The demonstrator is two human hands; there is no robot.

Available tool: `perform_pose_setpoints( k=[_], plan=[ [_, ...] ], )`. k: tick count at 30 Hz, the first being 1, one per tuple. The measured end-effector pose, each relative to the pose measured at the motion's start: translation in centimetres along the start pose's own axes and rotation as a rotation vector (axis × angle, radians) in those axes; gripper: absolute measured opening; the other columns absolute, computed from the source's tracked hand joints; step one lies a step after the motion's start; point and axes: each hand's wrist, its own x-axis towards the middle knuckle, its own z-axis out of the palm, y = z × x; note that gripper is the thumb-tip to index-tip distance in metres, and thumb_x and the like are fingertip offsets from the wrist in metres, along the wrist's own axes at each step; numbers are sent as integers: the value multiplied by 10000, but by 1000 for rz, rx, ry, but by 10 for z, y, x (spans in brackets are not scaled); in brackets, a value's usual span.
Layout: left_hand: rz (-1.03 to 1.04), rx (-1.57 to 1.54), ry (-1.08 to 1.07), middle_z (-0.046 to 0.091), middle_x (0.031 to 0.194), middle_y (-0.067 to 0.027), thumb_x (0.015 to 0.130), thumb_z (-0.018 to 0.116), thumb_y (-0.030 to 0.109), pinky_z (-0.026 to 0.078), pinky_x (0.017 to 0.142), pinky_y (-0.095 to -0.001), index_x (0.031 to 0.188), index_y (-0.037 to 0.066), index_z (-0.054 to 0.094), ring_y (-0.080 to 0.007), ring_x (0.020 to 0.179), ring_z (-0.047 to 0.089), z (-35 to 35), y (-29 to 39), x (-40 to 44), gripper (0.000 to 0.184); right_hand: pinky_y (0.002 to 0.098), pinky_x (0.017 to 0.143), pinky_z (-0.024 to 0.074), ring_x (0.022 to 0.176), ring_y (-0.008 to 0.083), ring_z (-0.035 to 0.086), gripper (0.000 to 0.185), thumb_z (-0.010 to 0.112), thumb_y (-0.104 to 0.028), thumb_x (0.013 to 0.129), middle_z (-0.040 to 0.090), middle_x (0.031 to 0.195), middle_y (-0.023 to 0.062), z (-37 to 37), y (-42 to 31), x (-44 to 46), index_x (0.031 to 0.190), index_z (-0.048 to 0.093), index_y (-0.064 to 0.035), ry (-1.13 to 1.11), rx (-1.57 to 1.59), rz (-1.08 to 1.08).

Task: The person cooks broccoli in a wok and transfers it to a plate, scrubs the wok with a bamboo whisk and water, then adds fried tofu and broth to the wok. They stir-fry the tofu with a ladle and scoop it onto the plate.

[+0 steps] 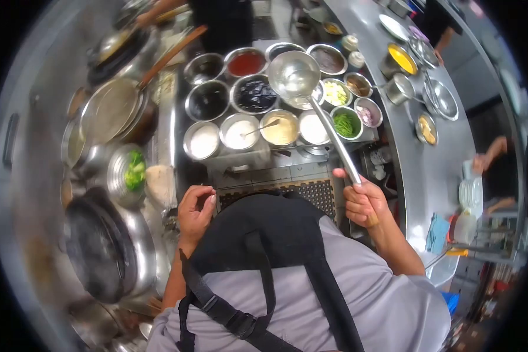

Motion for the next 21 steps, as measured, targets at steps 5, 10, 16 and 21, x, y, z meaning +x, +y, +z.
perform_pose_setpoints(
  k=[5, 10, 16, 21],
  plan=[
    [101, 220, 154, 637, 926, -96, 850, 673, 58, 502, 707, -285, 1005, 17, 641, -195, 788, 628, -42, 2, -53, 164, 284, 368, 376, 388, 104, 413, 519, 467, -61, 932, 431, 605, 34, 57, 35, 11, 1430, 336, 14, -102, -123, 183],
    [40, 303, 410, 626, 955, -85, 846, 681, 59, 491, 771, -289, 990, 18, 644, -187, 850, 616, -104, 20, -121, 154, 304, 424, 424, 417, 119, 462, 575, 421, -67, 952, 464, 657, 61, 104, 102, 79, 1484, 219, 17, -358, 33, 571],
    [35, 934, 961, 617, 987, -153, 843, 667, 76, 495, 818, -359, 1049, 4, 628, -295, 925, 618, -207, 20, -196, 222, 300, 487, 467, 512, 114, 529, 567, 391, -126, 994, 502, 751, 56, 163, 222, 166, 1503, 182, 13, -571, 220, 1002],
    [-285, 853, 851, 627, 921, -136, 856, 666, 153, 488, 777, -396, 1105, 22, 622, -304, 885, 614, -227, -24, -202, 284, 261, 449, 425, 484, 91, 488, 523, 434, -129, 977, 479, 707, 14, 170, 295, 229, 1460, 295, 15, -552, 8, 1126]
  ],
)
